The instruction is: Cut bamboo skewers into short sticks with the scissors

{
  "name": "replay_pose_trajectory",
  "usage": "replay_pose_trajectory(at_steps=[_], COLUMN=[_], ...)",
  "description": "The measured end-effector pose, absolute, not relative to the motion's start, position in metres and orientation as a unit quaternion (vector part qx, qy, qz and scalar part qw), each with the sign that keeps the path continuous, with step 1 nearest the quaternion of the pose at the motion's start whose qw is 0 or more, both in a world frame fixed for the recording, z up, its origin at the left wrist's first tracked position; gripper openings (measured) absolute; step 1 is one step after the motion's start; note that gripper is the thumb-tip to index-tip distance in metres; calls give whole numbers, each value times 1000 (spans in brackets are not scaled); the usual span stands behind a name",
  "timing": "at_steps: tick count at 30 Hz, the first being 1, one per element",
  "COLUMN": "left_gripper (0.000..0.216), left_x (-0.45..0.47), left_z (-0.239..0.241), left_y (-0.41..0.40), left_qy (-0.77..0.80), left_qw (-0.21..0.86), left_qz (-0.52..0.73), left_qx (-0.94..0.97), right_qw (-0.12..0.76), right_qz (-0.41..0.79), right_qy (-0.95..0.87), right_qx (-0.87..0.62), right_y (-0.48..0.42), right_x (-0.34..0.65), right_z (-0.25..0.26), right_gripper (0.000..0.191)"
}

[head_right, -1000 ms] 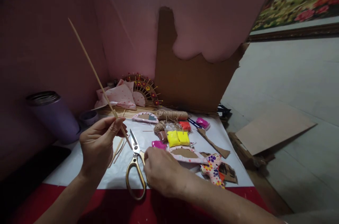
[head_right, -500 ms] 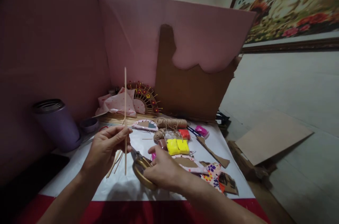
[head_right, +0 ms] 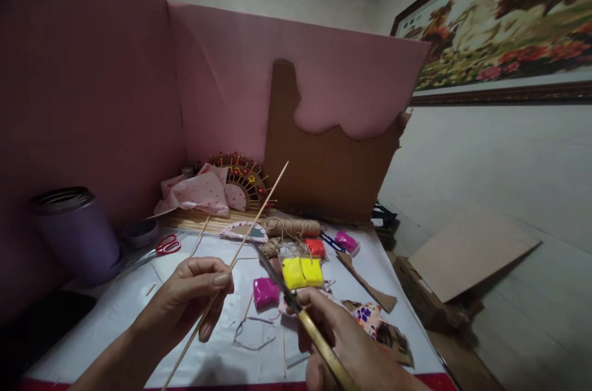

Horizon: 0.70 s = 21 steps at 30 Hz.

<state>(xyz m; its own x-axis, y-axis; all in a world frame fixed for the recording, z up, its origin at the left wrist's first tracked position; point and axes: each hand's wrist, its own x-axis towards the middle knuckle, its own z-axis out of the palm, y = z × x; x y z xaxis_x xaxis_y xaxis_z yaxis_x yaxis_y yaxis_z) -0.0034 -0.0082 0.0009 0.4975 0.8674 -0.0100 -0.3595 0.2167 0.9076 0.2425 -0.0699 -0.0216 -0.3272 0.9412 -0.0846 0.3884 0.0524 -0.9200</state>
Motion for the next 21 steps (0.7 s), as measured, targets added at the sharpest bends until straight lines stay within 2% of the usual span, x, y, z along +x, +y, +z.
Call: replay_pose_trajectory(at_steps=[5,9,14,17,21], left_gripper=[17,18,18,17,17], left_x=[1,4,4,3,2], left_z=[-4,-6,-8,-8,-4], left_y=[-10,-11,-12,-12,-13], left_qy=[253,260,257,258,262], left_qw=[748,757,767,767,765], left_qz=[409,387,368,369,364], left_qx=[457,458,459,458,462], right_qw=[328,324,318,303,298], right_qz=[516,535,554,561,551], right_qy=[-631,-625,-626,-626,-633], right_qx=[-477,-467,-447,-449,-455], right_y=[-71,-68,-68,-68,-68], right_x=[232,230,232,231,227], right_z=[-14,-15,-15,-9,-4], right_gripper=[66,64,75,71,53])
